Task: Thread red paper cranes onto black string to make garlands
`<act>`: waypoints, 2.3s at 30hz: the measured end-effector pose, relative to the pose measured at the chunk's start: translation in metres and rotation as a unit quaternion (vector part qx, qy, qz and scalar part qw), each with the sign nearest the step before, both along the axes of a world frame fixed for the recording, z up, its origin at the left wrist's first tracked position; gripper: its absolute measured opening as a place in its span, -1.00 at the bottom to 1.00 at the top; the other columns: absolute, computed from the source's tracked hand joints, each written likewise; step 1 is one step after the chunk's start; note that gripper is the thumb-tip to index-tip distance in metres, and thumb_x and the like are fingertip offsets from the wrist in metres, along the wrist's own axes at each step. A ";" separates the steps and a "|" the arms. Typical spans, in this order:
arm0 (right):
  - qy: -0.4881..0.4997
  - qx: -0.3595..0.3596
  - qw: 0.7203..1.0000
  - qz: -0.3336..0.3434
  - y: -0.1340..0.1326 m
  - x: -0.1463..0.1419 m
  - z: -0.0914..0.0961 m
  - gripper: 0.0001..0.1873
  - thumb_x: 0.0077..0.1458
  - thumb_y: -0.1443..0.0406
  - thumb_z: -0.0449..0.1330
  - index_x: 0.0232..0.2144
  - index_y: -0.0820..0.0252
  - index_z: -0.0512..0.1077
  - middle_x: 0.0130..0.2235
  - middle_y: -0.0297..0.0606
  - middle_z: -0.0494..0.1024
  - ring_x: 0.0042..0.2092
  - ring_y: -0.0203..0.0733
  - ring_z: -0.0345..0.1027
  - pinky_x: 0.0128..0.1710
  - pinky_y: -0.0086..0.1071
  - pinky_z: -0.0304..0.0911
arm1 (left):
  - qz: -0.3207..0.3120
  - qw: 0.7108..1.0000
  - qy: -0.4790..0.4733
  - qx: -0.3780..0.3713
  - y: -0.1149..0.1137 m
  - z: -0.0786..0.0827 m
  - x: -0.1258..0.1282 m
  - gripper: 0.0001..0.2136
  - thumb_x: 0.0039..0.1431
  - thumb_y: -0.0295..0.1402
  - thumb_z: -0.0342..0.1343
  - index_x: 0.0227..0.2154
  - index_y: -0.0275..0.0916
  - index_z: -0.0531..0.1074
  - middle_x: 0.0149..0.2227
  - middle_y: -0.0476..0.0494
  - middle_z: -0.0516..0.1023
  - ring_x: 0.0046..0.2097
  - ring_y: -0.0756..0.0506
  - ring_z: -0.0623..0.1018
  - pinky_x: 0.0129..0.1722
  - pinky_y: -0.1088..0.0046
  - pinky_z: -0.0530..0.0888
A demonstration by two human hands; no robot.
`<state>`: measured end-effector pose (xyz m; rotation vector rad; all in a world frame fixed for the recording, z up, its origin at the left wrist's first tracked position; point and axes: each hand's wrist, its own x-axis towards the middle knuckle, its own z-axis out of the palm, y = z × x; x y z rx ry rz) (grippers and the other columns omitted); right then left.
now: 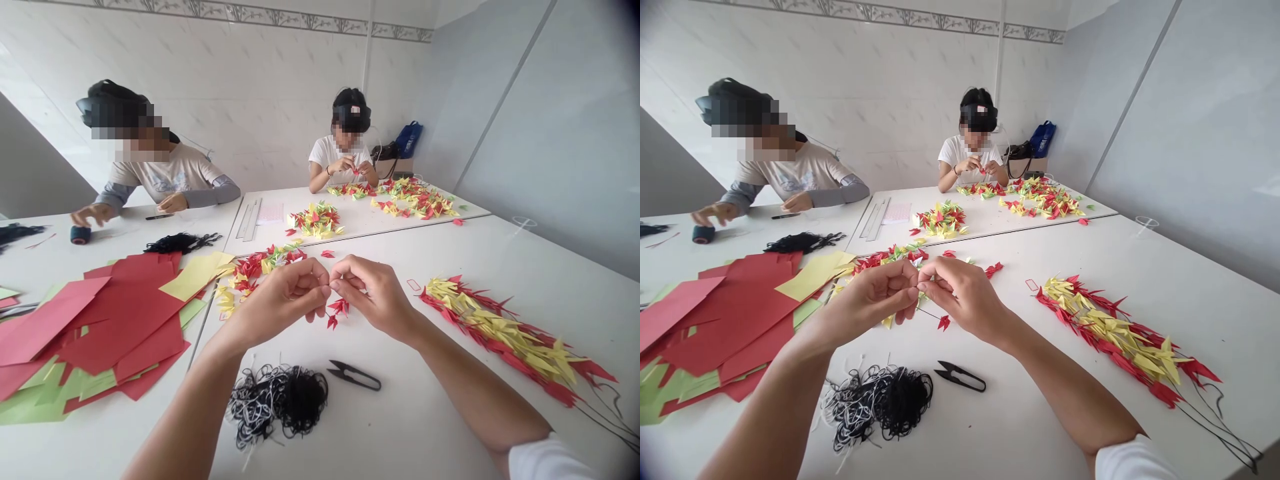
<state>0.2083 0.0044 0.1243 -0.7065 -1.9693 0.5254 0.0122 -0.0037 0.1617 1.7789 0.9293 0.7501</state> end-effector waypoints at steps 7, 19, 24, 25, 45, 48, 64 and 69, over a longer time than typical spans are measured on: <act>0.061 -0.042 0.997 -0.005 0.000 -0.001 -0.002 -0.84 0.33 0.18 0.11 -0.30 0.10 0.36 -0.41 -0.36 0.37 -0.45 -0.30 0.17 -0.43 -0.39 0.15 | 0.059 0.998 -0.016 0.034 0.001 -0.011 0.005 -0.76 0.25 -0.16 0.13 -0.39 -0.24 0.42 -0.59 0.08 0.19 -0.55 0.07 0.16 -0.61 0.55 0.09; 0.179 -0.001 0.983 -0.028 -0.004 -0.002 0.003 -0.87 0.31 0.23 0.14 -0.31 0.11 0.39 -0.28 -0.27 0.43 -0.23 -0.20 0.35 -0.17 -0.29 0.33 | 0.113 0.976 -0.186 -0.007 0.001 -0.024 0.016 -0.78 0.23 -0.18 0.22 -0.38 -0.23 0.44 -0.56 0.09 0.20 -0.50 0.08 0.16 -0.52 0.56 0.12; 0.258 -0.078 0.963 0.016 -0.010 -0.005 0.002 -0.93 0.28 0.26 0.21 -0.26 0.11 0.39 -0.30 -0.31 0.50 -0.30 -0.25 0.44 -0.21 -0.32 0.42 | 0.120 0.972 -0.202 -0.013 0.000 -0.026 0.018 -0.79 0.20 -0.21 0.26 -0.41 -0.23 0.47 -0.59 0.09 0.20 -0.52 0.08 0.15 -0.53 0.55 0.10; 0.271 -0.085 0.958 0.032 -0.010 -0.005 0.002 -0.92 0.27 0.26 0.22 -0.26 0.11 0.38 -0.29 -0.31 0.51 -0.28 -0.25 0.46 -0.18 -0.30 0.43 | 0.122 0.971 -0.204 -0.014 0.000 -0.026 0.018 -0.79 0.19 -0.21 0.26 -0.41 -0.23 0.48 -0.60 0.09 0.20 -0.52 0.08 0.14 -0.53 0.54 0.09; 0.254 -0.009 0.967 -0.016 -0.006 -0.006 0.000 -0.90 0.23 0.32 0.23 -0.37 0.10 0.42 -0.34 -0.32 0.41 -0.25 -0.22 0.34 -0.26 -0.32 0.33 | 0.182 0.965 -0.182 0.045 -0.001 -0.028 0.019 -0.79 0.17 -0.19 0.28 -0.42 -0.22 0.50 -0.60 0.09 0.17 -0.52 0.07 0.13 -0.54 0.52 0.08; 0.231 -0.020 0.973 -0.007 -0.004 -0.008 0.000 -0.91 0.23 0.32 0.23 -0.36 0.10 0.42 -0.34 -0.32 0.40 -0.26 -0.22 0.34 -0.28 -0.33 0.32 | 0.180 0.964 -0.189 0.042 -0.002 -0.028 0.020 -0.80 0.17 -0.20 0.28 -0.42 -0.22 0.50 -0.61 0.09 0.16 -0.52 0.07 0.11 -0.55 0.51 0.06; 0.069 0.045 0.995 -0.060 -0.008 -0.002 0.009 -0.87 0.26 0.36 0.16 -0.36 0.12 0.47 -0.44 -0.35 0.46 -0.37 -0.25 0.33 -0.33 -0.35 0.29 | 0.195 0.962 -0.178 0.068 -0.003 -0.026 0.018 -0.81 0.18 -0.26 0.24 -0.47 -0.22 0.43 -0.60 0.08 0.21 -0.54 0.07 0.15 -0.56 0.52 0.08; 0.056 0.032 0.996 -0.054 -0.011 -0.003 0.007 -0.88 0.28 0.35 0.14 -0.31 0.12 0.47 -0.49 -0.40 0.49 -0.43 -0.29 0.37 -0.33 -0.39 0.31 | 0.200 0.961 -0.161 0.106 -0.006 -0.021 0.020 -0.85 0.19 -0.32 0.20 -0.46 -0.23 0.43 -0.59 0.08 0.24 -0.54 0.07 0.15 -0.56 0.52 0.10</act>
